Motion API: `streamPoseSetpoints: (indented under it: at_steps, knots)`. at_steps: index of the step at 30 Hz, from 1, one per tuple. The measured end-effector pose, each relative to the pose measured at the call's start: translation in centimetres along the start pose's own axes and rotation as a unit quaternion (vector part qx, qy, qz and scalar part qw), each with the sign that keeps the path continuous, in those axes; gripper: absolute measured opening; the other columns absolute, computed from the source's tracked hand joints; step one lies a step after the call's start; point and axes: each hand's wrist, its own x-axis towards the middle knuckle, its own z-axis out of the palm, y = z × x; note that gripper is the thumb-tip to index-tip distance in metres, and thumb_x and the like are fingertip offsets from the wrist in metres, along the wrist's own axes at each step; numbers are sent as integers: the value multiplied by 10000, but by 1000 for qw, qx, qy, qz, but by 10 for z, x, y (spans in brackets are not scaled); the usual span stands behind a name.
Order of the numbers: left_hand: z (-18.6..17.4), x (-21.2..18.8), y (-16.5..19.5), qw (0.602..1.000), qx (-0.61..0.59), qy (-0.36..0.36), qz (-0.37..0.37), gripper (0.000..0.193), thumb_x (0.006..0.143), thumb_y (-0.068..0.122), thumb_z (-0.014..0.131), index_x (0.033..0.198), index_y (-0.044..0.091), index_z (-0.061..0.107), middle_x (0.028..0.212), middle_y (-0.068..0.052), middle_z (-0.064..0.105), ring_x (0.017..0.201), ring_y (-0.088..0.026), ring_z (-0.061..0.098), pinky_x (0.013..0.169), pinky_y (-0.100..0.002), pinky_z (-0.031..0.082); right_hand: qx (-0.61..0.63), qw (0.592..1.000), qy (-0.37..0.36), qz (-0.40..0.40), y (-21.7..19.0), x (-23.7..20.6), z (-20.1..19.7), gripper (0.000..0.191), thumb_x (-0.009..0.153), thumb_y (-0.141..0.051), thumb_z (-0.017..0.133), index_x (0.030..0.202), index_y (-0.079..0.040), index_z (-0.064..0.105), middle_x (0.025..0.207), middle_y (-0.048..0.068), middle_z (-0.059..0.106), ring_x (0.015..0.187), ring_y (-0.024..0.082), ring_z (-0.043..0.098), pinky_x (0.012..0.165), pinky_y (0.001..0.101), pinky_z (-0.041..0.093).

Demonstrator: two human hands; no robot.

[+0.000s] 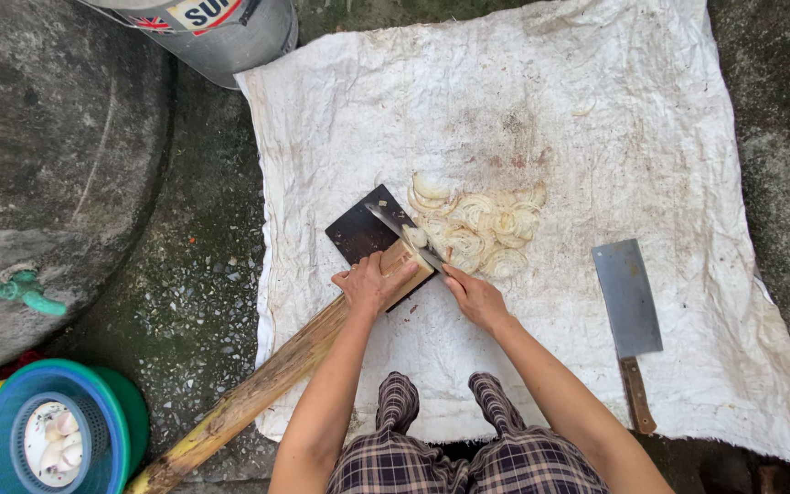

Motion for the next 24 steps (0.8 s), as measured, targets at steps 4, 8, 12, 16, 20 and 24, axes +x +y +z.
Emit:
streamPoseSetpoints:
  at_steps: [4, 8, 12, 16, 20, 24]
  knots:
    - [-5, 7, 1, 1000, -4, -28, -14, 1024, 663, 945, 495, 1320, 176, 655, 1226, -117, 692, 1189, -259, 608, 1015, -543, 243, 68, 997, 31, 7, 15, -12, -1, 431, 1017, -396, 520, 1388, -209, 638, 1118, 192, 732, 956, 375, 707, 824, 431, 554]
    - [-7, 8, 1, 999, -13, -44, -20, 1033, 656, 952, 482, 1332, 190, 655, 1232, -105, 695, 1199, -254, 608, 1021, -530, 247, 131, 986, 12, 102, 26, -43, -8, 419, 1047, -384, 533, 1416, -218, 641, 917, 234, 749, 789, 323, 733, 754, 381, 575]
    - [-6, 7, -1, 999, -22, -44, -20, 1021, 645, 944, 505, 1332, 204, 654, 1248, -93, 685, 1191, -258, 603, 1019, -536, 232, 77, 996, 44, -28, 33, -92, -24, 394, 1010, -352, 553, 1354, -190, 656, 1158, 149, 749, 784, 255, 741, 710, 360, 565]
    - [-1, 11, -3, 999, -13, -45, -24, 983, 663, 914, 538, 1337, 206, 647, 1236, -78, 694, 1188, -238, 611, 1008, -518, 248, 47, 999, 21, 5, 37, -131, -38, 413, 991, -364, 557, 1374, -239, 646, 1089, 115, 785, 819, 240, 752, 727, 359, 577]
    - [7, 15, -9, 999, -6, -42, -17, 907, 683, 845, 565, 1324, 209, 652, 1223, -60, 703, 1165, -234, 621, 992, -524, 255, 26, 999, -9, 33, 40, -141, -46, 415, 979, -393, 553, 1371, -290, 642, 1114, 68, 791, 847, 236, 774, 747, 368, 597]
    - [14, 17, -13, 1000, -7, -16, -9, 902, 699, 839, 578, 1326, 195, 648, 1183, -72, 713, 1138, -226, 634, 994, -526, 251, 13, 1000, 2, 18, 42, -140, -51, 414, 971, -388, 567, 1360, -274, 654, 1135, 81, 779, 887, 247, 770, 759, 379, 599]
